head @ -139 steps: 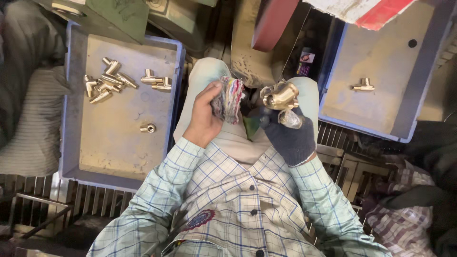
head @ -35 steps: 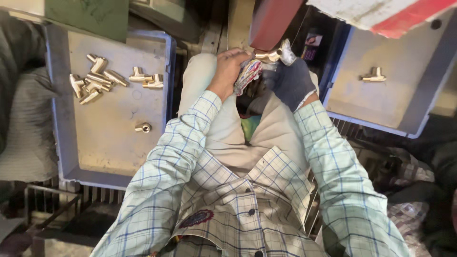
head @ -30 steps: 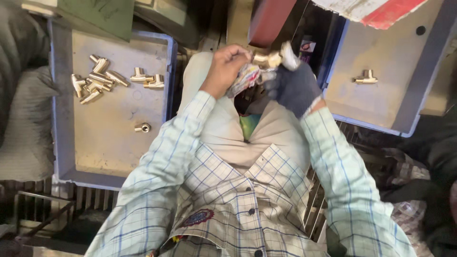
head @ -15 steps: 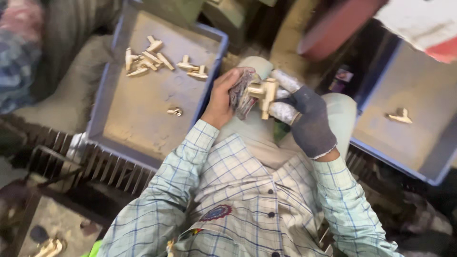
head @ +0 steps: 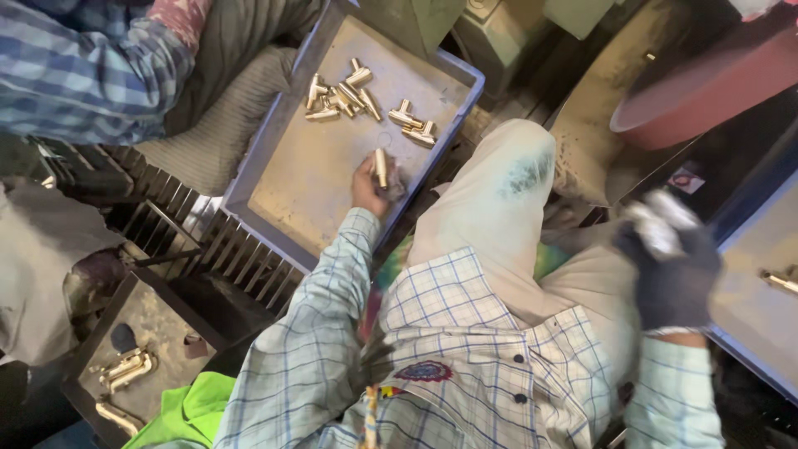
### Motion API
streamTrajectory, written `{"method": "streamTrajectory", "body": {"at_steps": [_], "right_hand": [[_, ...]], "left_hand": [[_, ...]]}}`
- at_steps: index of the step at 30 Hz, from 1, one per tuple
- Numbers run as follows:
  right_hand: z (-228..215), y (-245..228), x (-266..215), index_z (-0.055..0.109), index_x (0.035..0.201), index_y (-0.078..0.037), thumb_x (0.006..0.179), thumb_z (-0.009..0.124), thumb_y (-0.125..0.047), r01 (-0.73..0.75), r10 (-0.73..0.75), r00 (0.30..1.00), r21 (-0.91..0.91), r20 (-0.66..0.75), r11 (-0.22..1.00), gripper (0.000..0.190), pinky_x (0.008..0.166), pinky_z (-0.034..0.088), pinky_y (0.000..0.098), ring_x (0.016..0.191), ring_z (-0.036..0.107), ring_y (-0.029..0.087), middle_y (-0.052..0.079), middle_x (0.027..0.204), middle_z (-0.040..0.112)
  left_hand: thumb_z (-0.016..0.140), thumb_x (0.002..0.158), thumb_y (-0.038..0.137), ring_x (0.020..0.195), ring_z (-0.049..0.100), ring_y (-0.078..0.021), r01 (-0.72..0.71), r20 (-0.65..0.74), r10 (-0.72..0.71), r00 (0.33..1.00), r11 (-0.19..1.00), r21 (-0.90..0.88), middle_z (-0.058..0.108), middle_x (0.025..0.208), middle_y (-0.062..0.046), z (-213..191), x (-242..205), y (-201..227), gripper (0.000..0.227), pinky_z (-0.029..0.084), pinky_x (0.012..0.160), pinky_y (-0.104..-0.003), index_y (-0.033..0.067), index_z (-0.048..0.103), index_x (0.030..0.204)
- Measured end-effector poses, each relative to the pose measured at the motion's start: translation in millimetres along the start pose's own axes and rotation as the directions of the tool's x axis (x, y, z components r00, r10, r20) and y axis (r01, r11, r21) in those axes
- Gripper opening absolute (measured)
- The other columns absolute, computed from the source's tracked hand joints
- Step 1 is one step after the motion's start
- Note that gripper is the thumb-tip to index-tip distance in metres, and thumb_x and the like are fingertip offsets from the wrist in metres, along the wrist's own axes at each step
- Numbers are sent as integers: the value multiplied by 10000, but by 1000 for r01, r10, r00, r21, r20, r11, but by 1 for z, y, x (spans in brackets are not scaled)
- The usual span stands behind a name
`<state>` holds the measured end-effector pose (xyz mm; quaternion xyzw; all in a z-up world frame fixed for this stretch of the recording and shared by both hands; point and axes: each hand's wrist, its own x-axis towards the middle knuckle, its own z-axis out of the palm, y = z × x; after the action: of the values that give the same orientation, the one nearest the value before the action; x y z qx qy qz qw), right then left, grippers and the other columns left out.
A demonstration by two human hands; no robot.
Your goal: The person sits cross-legged and repeatedly rubs small brass-colored metal parts with a cloth. They pick up parts from a tray on the left, wipe them, and place them into a tray on the right. The person occasionally uses a small tool to clean the parts.
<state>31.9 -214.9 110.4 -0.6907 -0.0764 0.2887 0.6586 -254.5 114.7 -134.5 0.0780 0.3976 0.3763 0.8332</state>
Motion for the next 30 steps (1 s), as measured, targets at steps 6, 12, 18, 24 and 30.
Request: {"method": "streamTrajectory", "body": {"at_steps": [6,12,18,24,30], "right_hand": [[-181,116,13,617,1316,-10,1189,463,-297,-40,179,967,591,-179,805,349,1004,614,458,1113,682,298,147,1194,690],[-229,219,-21,661,1283,-14,1067,541,-251,-294,362,776,211,-517,932,342,998,576,367,1183,706,224,111,1250,745],[-182,241,-19,690,1239,-4,1014,627,-167,-295,400,773,279,-492,914,285,919,572,337,1068,687,191,94,1174,737],[-166,231,-27,719,1195,6,961,712,-83,-114,315,770,366,-554,924,250,840,568,307,953,668,158,77,1099,730],[-215,175,-27,739,1200,22,979,736,-27,-55,-105,776,-233,-622,971,226,895,559,267,992,690,123,85,1137,761]], "left_hand": [[680,879,89,734,691,-305,-208,-577,280,767,960,190,701,927,-174,-2,3,33,250,600,674,-450,-100,653,1041],[665,845,62,676,621,-317,-145,-542,274,794,952,268,634,841,-183,26,9,17,231,536,601,-490,-106,660,1003],[587,907,150,845,715,-304,82,-203,-88,975,996,-35,736,985,-136,64,53,-44,203,593,771,-455,39,681,1048],[563,953,145,1004,705,-290,317,158,-321,934,947,48,740,1095,-150,165,24,-92,280,563,939,-434,-11,671,1159],[599,974,142,1061,687,-232,-33,319,-122,940,897,441,721,1130,-92,200,-21,-96,225,561,993,-389,34,684,1151]]}}
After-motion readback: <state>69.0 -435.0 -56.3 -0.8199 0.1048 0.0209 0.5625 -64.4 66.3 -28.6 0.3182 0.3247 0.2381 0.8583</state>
